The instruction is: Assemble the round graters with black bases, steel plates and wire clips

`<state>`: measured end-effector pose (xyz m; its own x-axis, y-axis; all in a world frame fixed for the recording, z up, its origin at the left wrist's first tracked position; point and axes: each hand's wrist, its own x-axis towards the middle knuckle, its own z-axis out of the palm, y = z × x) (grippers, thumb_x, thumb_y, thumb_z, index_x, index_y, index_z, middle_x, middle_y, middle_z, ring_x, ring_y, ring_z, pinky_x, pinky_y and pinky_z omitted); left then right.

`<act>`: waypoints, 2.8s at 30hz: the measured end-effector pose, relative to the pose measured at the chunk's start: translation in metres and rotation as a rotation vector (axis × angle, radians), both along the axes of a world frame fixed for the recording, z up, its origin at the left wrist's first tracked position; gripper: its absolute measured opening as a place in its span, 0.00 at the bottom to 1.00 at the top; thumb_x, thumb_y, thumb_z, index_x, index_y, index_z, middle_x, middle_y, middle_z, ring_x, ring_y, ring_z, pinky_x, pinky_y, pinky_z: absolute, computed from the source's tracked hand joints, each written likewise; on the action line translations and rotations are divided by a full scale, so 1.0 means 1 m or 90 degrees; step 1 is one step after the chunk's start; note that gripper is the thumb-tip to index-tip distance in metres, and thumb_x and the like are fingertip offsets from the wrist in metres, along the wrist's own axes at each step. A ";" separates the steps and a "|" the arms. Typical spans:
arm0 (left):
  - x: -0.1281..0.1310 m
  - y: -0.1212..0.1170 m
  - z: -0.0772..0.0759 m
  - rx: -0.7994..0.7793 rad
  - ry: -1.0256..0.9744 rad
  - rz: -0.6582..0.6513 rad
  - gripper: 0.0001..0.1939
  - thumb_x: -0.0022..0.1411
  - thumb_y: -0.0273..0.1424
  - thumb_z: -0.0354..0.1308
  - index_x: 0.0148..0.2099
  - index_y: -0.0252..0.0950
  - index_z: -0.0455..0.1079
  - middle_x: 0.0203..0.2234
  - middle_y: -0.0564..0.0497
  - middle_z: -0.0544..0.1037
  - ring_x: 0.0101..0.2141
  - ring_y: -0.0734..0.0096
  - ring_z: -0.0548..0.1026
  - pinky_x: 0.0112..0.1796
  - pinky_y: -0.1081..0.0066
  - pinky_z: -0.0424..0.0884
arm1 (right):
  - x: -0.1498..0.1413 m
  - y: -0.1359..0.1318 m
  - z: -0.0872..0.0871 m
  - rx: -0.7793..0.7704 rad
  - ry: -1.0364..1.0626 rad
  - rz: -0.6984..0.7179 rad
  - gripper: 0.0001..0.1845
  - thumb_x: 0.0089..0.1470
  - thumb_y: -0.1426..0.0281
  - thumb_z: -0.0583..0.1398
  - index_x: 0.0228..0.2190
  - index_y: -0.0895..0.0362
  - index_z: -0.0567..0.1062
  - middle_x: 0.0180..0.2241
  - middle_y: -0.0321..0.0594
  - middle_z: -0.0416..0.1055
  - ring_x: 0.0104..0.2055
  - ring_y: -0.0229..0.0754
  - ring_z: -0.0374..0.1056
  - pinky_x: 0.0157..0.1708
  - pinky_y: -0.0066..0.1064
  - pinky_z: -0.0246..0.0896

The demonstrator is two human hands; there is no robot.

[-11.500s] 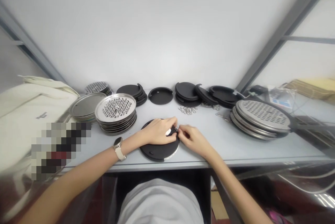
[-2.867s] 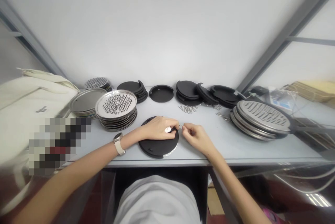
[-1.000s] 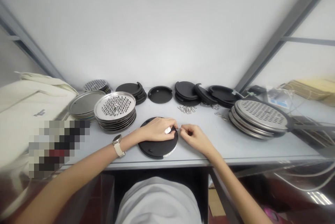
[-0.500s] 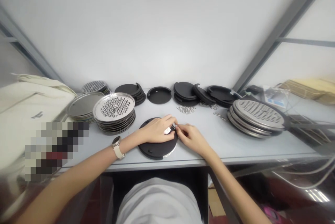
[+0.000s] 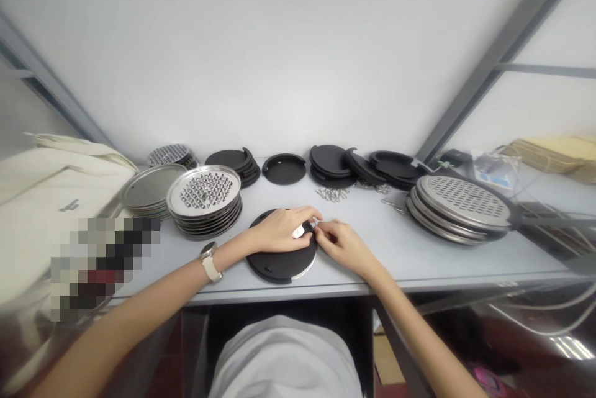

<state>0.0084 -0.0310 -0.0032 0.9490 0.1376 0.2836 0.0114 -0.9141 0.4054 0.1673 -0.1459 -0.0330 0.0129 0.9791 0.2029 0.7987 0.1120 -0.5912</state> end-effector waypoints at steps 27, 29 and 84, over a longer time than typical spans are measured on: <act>0.004 0.005 -0.001 -0.168 0.002 -0.021 0.20 0.54 0.27 0.56 0.50 0.40 0.58 0.40 0.54 0.74 0.41 0.69 0.72 0.44 0.72 0.65 | 0.003 -0.001 0.000 -0.050 0.098 0.009 0.17 0.60 0.66 0.48 0.20 0.57 0.57 0.20 0.31 0.52 0.24 0.35 0.49 0.24 0.28 0.45; 0.004 0.005 -0.001 -0.172 0.008 -0.021 0.21 0.54 0.27 0.56 0.50 0.40 0.58 0.40 0.53 0.74 0.41 0.69 0.72 0.44 0.72 0.65 | 0.004 -0.001 -0.001 -0.050 0.105 0.011 0.17 0.59 0.67 0.48 0.20 0.56 0.56 0.21 0.31 0.51 0.24 0.34 0.48 0.24 0.28 0.45; 0.005 0.003 0.000 -0.172 0.006 -0.024 0.19 0.55 0.25 0.54 0.49 0.40 0.57 0.40 0.53 0.74 0.41 0.69 0.72 0.43 0.71 0.66 | 0.004 -0.001 -0.004 -0.032 0.079 -0.015 0.16 0.57 0.68 0.50 0.19 0.56 0.57 0.19 0.32 0.53 0.24 0.35 0.51 0.24 0.27 0.48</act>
<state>0.0130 -0.0277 -0.0031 0.9573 0.1717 0.2327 -0.0159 -0.7722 0.6352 0.1718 -0.1467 -0.0369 0.0573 0.9873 0.1485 0.7211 0.0619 -0.6901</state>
